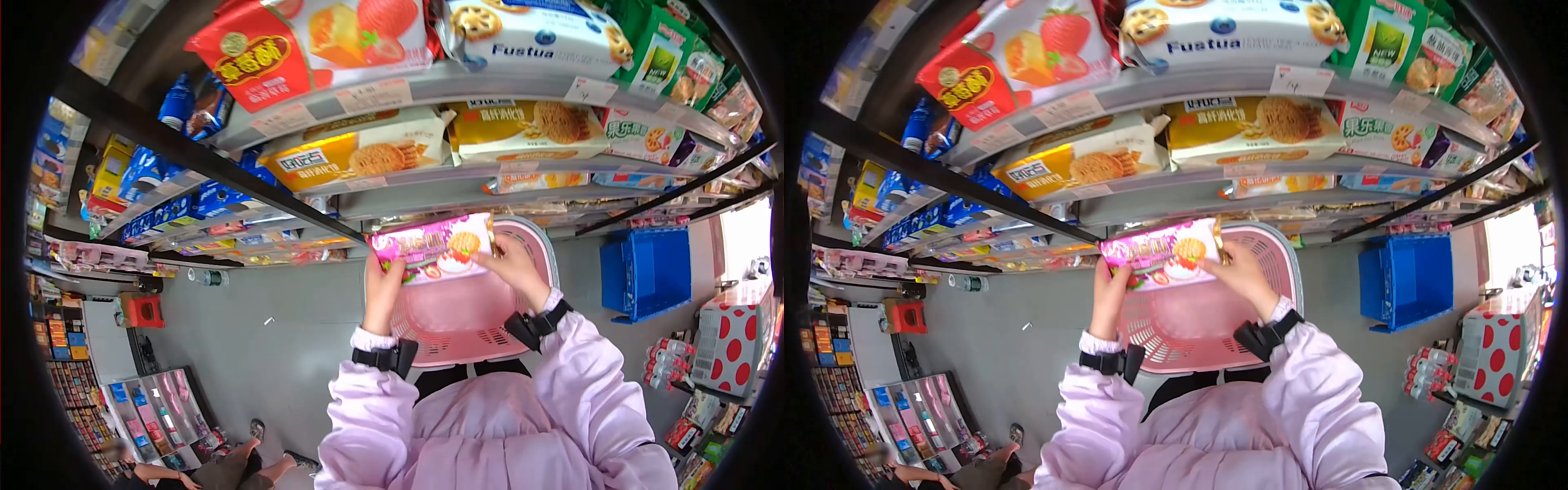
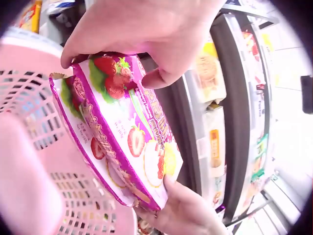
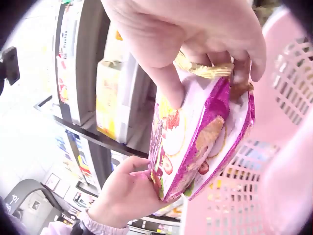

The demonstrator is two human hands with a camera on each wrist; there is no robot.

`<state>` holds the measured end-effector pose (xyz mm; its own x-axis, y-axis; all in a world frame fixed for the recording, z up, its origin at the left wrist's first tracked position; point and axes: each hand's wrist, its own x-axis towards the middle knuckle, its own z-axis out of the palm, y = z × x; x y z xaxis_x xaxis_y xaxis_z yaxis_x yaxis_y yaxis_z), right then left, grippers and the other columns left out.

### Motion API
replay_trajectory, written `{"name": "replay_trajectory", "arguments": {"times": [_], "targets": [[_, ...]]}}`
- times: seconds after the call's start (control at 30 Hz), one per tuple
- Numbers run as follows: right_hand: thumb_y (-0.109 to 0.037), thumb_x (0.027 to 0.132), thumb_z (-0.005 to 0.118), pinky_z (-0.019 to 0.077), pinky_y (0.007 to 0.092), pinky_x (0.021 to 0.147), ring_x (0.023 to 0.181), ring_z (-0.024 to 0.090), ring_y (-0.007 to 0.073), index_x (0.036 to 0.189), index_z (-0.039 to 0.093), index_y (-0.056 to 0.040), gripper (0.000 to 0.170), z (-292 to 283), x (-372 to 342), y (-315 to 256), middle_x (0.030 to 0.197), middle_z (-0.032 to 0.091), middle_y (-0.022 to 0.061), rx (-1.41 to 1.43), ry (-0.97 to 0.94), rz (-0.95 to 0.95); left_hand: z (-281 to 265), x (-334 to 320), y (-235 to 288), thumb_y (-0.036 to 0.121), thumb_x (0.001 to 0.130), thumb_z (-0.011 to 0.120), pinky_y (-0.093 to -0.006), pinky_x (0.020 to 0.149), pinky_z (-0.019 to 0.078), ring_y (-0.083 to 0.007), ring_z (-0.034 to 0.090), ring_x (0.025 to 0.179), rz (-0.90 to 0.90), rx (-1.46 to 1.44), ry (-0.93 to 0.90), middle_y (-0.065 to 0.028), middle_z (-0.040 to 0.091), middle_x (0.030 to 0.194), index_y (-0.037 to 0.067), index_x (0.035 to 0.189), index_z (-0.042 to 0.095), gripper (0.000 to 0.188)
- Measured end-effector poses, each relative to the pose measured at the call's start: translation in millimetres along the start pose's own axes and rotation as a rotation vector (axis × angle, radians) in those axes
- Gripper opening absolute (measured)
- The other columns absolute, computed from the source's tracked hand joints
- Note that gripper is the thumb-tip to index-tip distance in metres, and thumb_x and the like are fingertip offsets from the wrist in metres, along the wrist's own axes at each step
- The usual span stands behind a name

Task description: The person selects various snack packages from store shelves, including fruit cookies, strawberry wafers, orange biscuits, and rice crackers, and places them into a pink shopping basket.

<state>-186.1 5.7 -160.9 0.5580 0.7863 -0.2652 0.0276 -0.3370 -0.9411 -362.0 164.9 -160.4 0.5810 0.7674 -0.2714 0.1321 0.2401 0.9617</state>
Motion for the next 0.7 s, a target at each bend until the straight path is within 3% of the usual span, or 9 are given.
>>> {"name": "replay_trajectory", "arguments": {"times": [0.03,0.17,0.3,0.33,0.43,0.47,0.57,0.6,0.7], "targets": [[-0.018,0.072,0.067,0.0436,0.0263,0.069,0.075,0.056,0.0133,0.097,0.057,0.0021,0.034,1.0,14.9,-4.5,0.085,0.061,0.0074,-0.029,0.028,-0.044,-1.9,12.3,7.6,0.004,0.076,0.051,-0.0229,0.059,0.0449,-0.0093,0.052,0.071,-0.004,0.004,-0.003,-0.0044,0.054,0.088,-0.002,0.108,0.043,0.033],[-0.013,0.072,0.067,0.0433,0.0235,0.068,0.075,0.055,0.0099,0.093,0.056,0.0031,0.028,6.9,59.7,-19.6,0.082,0.06,0.0071,0.051,0.101,-0.255,-5.0,58.8,9.3,0.003,0.075,0.053,-0.0258,0.069,0.045,-0.0132,0.053,0.08,0.298,0.065,-0.007,-0.0079,0.053,0.094,0.0,0.114,0.039,0.041],[-0.012,0.071,0.067,0.0386,0.0231,0.058,0.064,0.045,0.0079,0.086,0.055,0.0029,0.025,9.8,86.1,-24.1,0.073,0.054,0.003,-0.122,0.116,-0.18,-13.2,100.6,-7.7,0.003,0.073,0.054,-0.0273,0.073,0.0434,-0.0158,0.052,0.081,0.544,0.197,0.059,-0.0107,0.053,0.095,0.001,0.116,0.036,0.047],[-0.015,0.07,0.068,0.0358,0.0235,0.055,0.06,0.04,0.0093,0.085,0.054,0.0028,0.028,20.2,101.8,-11.3,0.069,0.051,0.0032,0.101,0.149,-0.332,-16.4,103.3,0.0,0.003,0.073,0.054,-0.0277,0.073,0.0428,-0.0165,0.051,0.082,0.506,0.272,0.039,-0.0111,0.053,0.094,-0.001,0.115,0.036,0.046],[-0.019,0.068,0.069,0.0374,0.0249,0.057,0.061,0.043,0.013,0.087,0.054,0.003,0.033,15.8,121.2,-1.3,0.071,0.052,0.006,-0.228,0.176,-0.183,-26.0,135.0,-17.3,0.002,0.073,0.054,-0.0283,0.07,0.0435,-0.0165,0.052,0.079,0.478,0.316,0.022,-0.0111,0.053,0.093,-0.002,0.113,0.038,0.043],[-0.02,0.067,0.07,0.0382,0.0258,0.058,0.062,0.044,0.0147,0.088,0.055,0.0027,0.035,17.0,127.3,0.1,0.072,0.053,0.007,-0.218,0.211,-0.244,-26.7,142.7,-21.0,0.001,0.073,0.054,-0.0286,0.065,0.0437,-0.0174,0.052,0.077,0.455,0.19,-0.05,-0.0124,0.053,0.092,-0.003,0.11,0.039,0.041],[-0.022,0.065,0.071,0.0405,0.0285,0.061,0.065,0.048,0.019,0.092,0.056,0.0014,0.039,20.9,140.7,22.9,0.077,0.055,0.0098,-0.178,0.255,-0.357,-31.3,148.3,-20.2,-0.001,0.072,0.054,-0.0285,0.065,0.0445,-0.0186,0.053,0.075,0.473,0.434,-0.053,-0.0136,0.053,0.091,-0.003,0.109,0.04,0.04],[-0.022,0.064,0.071,0.0411,0.0293,0.063,0.067,0.049,0.0202,0.093,0.057,0.0007,0.04,20.0,139.7,23.9,0.079,0.056,0.0105,-0.159,0.23,-0.354,-25.6,135.5,-6.0,0.0,0.07,0.055,-0.0302,0.076,0.0416,-0.0209,0.052,0.083,0.402,0.424,0.006,-0.0132,0.053,0.09,-0.003,0.103,0.043,0.036],[-0.023,0.062,0.072,0.042,0.03,0.064,0.069,0.05,0.021,0.093,0.057,-0.0005,0.041,17.9,137.5,27.3,0.079,0.056,0.0111,-0.187,0.186,-0.275,-27.5,133.7,-22.8,0.001,0.07,0.056,-0.031,0.079,0.0406,-0.0248,0.052,0.087,0.555,0.351,0.083,-0.0147,0.054,0.093,-0.003,0.105,0.043,0.038]]}}
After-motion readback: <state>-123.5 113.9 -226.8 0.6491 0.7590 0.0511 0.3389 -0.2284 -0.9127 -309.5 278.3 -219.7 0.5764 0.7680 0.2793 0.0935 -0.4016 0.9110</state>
